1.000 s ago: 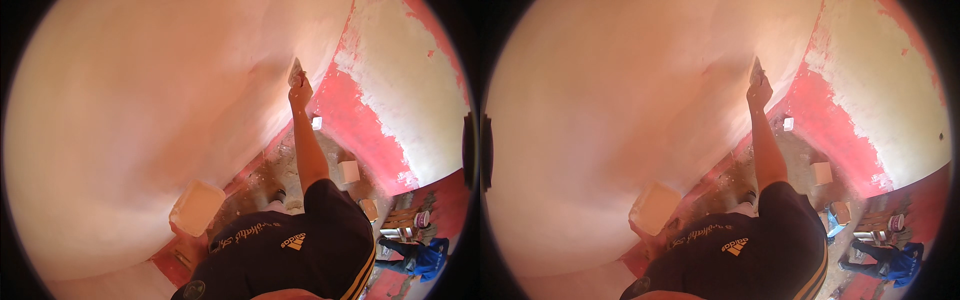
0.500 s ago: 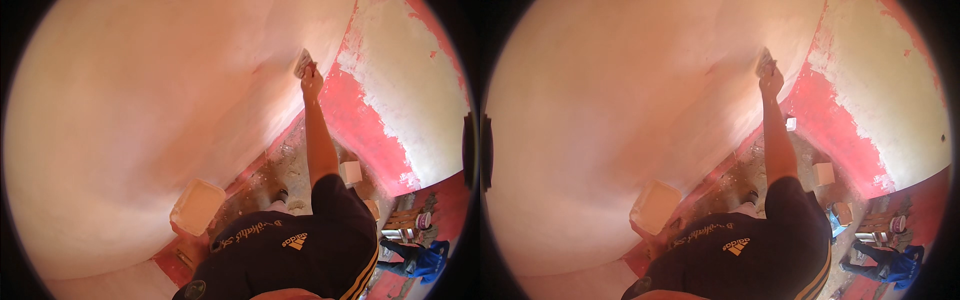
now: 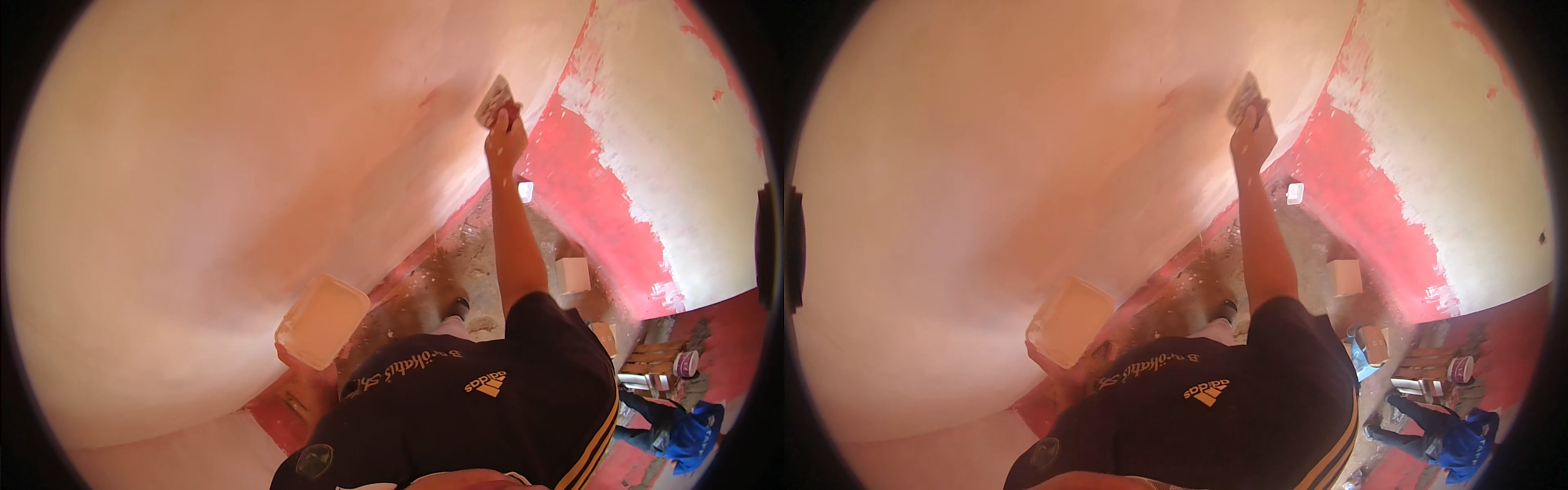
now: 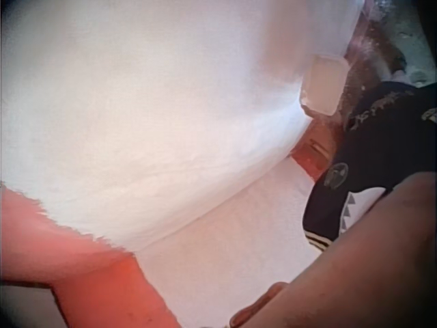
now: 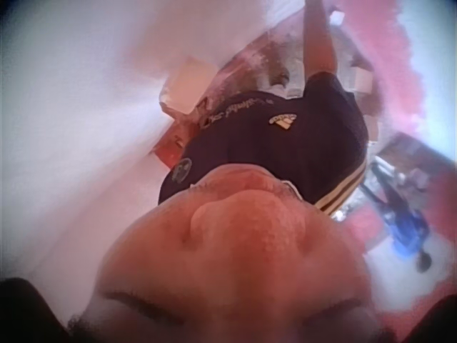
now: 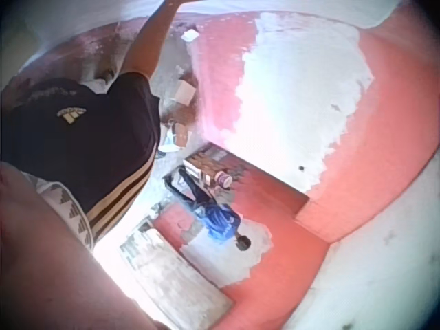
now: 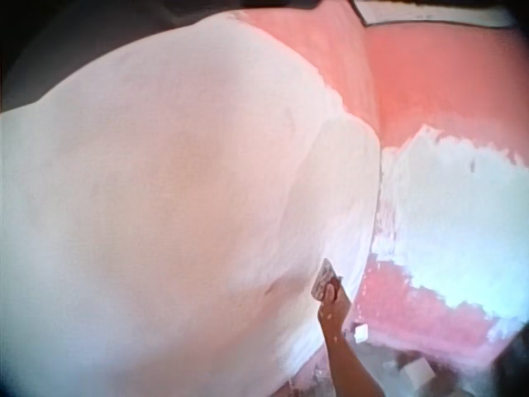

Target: The person applies plaster to a wall using a trowel, scooping the material from a small container and spreading it across the surface.

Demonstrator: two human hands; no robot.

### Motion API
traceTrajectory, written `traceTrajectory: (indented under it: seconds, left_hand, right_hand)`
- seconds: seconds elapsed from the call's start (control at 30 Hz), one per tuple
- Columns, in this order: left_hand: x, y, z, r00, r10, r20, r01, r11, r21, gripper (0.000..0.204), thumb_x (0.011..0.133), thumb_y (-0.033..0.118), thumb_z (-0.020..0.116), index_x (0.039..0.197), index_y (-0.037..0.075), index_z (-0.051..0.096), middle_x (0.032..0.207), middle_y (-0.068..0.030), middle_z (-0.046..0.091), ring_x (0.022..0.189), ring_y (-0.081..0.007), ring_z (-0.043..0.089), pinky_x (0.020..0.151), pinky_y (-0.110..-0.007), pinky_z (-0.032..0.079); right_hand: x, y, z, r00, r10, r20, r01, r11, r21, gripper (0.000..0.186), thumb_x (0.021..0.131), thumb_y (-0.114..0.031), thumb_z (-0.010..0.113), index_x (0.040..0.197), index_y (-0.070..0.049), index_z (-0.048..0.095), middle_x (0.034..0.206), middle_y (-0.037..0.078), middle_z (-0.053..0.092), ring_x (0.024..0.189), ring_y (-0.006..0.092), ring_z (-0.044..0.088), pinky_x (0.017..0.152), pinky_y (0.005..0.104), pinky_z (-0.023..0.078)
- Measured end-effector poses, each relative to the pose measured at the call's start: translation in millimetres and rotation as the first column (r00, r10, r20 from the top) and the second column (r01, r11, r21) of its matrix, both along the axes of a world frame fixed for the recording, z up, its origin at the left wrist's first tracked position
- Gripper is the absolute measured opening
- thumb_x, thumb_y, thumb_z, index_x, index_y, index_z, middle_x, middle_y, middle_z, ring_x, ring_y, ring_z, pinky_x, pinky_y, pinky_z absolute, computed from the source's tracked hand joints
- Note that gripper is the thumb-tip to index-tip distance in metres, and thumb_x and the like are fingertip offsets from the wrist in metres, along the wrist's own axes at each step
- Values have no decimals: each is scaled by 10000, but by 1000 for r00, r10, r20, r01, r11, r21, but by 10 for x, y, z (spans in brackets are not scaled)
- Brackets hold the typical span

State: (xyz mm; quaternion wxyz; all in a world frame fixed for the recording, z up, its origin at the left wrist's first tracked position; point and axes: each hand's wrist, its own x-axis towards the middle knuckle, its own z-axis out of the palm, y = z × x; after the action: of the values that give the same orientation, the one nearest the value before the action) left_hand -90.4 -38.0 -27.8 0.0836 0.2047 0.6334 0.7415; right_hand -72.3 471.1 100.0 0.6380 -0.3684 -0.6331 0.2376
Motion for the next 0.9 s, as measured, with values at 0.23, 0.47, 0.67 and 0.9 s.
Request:
traceTrajectory:
  seconds: [0.23, 0.47, 0.67, 0.9]
  left_hand:
    - [187, 251, 546, 920, 212, -328, -265, 956, -125, 572, 1003, 333, 547, 1432, 14, 344, 1341, -137, 528, 1182, -231, 553, 1014, -398, 456]
    - [22, -64, 341, 970, 17, -242, -47, 992, -119, 537, 1047, 279, 551, 1457, 21, 319, 1365, -143, 517, 1207, -212, 542, 1025, -390, 448]
    - [162, 41, 437, 989, 107, -106, -130, 961, -242, 823, 900, 180, 721, 1519, 71, 188, 1429, -147, 405, 1293, -246, 449, 1106, -431, 374]
    - [16, -64, 145, 966, 72, 248, -102, 989, 111, 719, 985, 166, 630, 1532, 103, 167, 1447, -132, 405, 1329, -224, 420, 1135, -418, 343]
  right_hand:
    - [-375, -1620, -408, 941, 184, 283, -276, 902, 333, 259, 1011, -198, 539, 807, -59, 619, 728, 140, 571, 684, 343, 575, 623, 469, 476]
    - [-34, -722, -67, 991, 126, 42, -120, 985, -125, 382, 1047, -297, 495, 1011, 26, 698, 834, 193, 723, 782, 294, 701, 711, 396, 529]
    - [-442, -242, -206, 992, -44, 116, 14, 968, 251, 267, 1009, -238, 595, 889, -13, 676, 747, 191, 645, 642, 351, 610, 601, 413, 479]
    - [23, -1399, -595, 776, 521, 355, -612, 757, 228, 282, 1026, -130, 480, 1107, -33, 732, 850, 144, 711, 775, 291, 678, 759, 368, 552]
